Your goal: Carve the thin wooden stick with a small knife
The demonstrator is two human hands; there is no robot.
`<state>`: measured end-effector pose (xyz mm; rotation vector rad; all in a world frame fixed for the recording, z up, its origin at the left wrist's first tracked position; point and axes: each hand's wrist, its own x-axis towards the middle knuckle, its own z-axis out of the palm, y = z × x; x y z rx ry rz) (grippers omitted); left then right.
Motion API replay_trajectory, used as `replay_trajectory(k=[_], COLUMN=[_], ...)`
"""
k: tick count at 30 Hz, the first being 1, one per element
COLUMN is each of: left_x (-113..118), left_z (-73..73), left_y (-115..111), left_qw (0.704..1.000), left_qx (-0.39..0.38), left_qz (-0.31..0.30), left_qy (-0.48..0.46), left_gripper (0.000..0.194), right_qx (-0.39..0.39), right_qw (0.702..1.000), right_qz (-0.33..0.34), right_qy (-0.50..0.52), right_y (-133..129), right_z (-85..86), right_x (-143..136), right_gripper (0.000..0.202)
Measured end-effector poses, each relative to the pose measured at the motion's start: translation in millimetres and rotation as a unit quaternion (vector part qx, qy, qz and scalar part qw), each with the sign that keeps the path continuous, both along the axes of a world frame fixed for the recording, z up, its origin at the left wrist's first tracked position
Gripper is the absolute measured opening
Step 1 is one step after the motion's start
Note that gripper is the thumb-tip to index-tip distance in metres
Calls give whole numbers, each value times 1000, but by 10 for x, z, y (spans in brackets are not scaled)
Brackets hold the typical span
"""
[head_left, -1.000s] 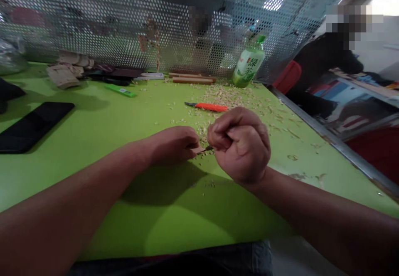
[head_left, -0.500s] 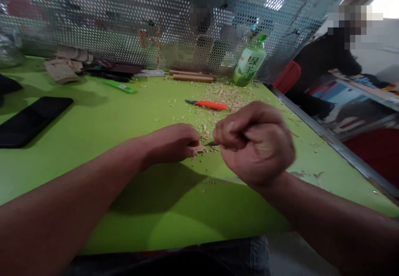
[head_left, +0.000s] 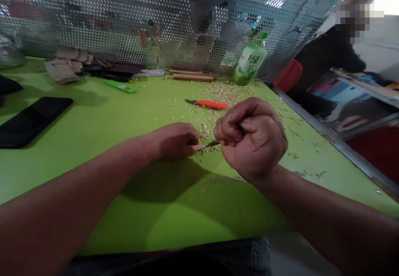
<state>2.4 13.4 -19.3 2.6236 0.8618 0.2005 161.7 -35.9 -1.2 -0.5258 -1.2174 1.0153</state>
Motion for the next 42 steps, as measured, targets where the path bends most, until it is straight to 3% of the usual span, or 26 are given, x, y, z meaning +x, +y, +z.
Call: replay_trajectory(k=[6, 16, 28, 33, 42], left_x=[26, 29, 49, 14, 14], left_z=[9, 7, 28, 27, 51], left_y=[-2, 6, -30, -14, -16], left_qw=[1000, 1000, 999, 1000, 1000], left_qx=[8, 0, -8, -10, -24], left_qz=[-1, -2, 22, -4, 9], left_qy=[18, 16, 27, 12, 9], left_gripper=[24, 20, 20, 21, 21], right_qx=[-29, 13, 9, 29, 7], right_qw=[999, 1000, 1000, 999, 1000], right_qz=[-31, 15, 15, 38, 19], right_qy=[-17, 15, 25, 17, 7], right_y=[11, 8, 46, 12, 1], right_z=[-24, -55, -84, -38, -33], right_x=[10, -5, -22, 1, 5], right_gripper=[16, 18, 17, 19, 16])
